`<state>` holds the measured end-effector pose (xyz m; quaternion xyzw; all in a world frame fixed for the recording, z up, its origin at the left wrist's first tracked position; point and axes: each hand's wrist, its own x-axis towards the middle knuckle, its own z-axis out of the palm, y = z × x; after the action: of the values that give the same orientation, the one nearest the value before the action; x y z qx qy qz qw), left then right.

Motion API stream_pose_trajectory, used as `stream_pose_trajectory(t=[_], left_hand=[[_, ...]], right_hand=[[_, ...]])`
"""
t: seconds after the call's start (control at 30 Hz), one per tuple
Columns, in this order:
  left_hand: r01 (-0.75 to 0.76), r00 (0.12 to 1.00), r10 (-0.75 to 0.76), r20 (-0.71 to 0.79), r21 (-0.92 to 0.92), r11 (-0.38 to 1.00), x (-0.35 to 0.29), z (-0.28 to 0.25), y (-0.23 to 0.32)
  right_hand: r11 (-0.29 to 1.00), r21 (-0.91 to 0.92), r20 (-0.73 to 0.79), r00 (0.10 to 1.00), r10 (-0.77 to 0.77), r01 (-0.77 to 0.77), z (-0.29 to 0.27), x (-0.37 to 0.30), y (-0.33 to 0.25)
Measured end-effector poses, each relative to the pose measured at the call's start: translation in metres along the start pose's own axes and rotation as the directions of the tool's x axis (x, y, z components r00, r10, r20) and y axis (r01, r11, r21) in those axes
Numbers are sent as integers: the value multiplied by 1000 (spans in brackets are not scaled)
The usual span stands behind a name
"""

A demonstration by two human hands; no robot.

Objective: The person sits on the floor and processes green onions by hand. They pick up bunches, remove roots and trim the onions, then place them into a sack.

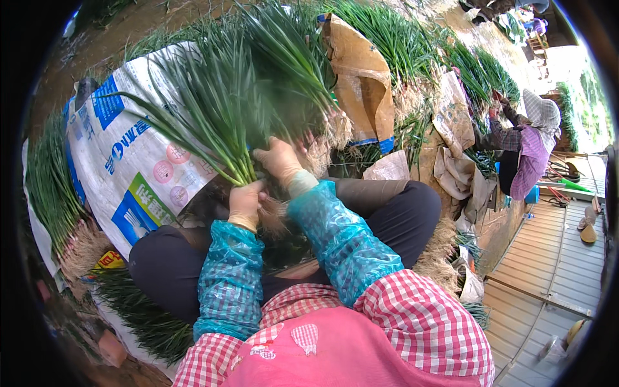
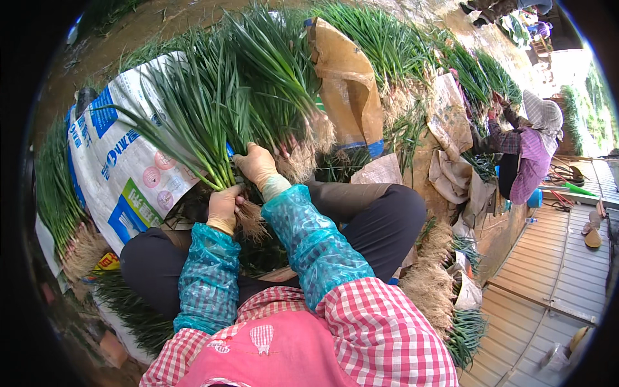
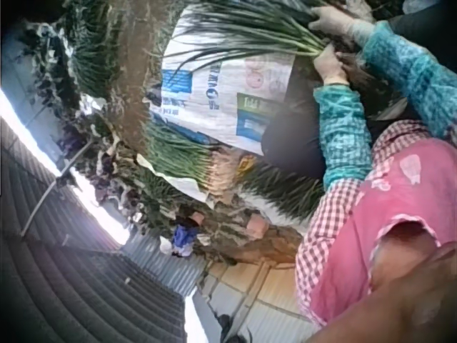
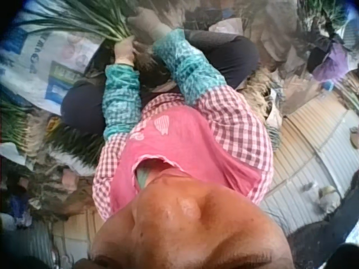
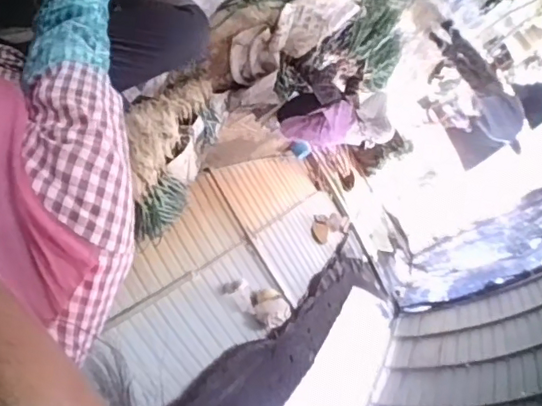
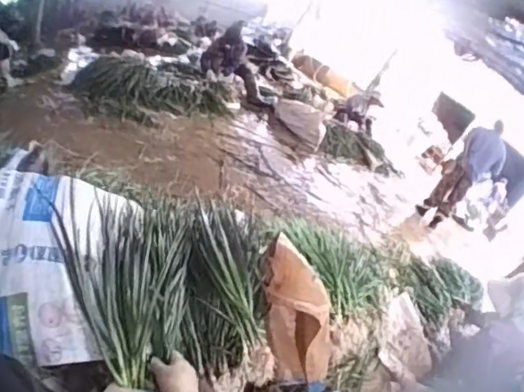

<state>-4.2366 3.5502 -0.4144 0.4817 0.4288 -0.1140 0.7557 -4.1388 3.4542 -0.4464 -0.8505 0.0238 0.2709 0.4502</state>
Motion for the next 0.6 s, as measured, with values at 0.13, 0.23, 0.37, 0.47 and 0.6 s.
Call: stream_pose_trajectory(t=[0.13, 0.23, 0.37, 0.47, 0.6], left_hand=[[-79, 991, 66, -114, -113, 990, 11, -10, -13], [-21, 997, 2, -78, -247, 969, 10, -5, -13], [-85, 994, 80, -77, -63, 994, 2, -5, -5], [-41, 995, 38, -90, -36, 998, -4, -8, 0], [-89, 995, 100, 25, -289, 953, -21, 1, 4]], right_hand=[[983, 163, 66, 995, 74, -84, 2, -31, -10], [709, 655, 182, 965, 188, -261, -1, -33, 4], [683, 714, 90, 988, 128, -153, 0, -22, 6], [593, 760, 116, 953, 280, -266, -6, -35, -19], [346, 893, 142, 908, 393, -289, 10, 15, 41]])
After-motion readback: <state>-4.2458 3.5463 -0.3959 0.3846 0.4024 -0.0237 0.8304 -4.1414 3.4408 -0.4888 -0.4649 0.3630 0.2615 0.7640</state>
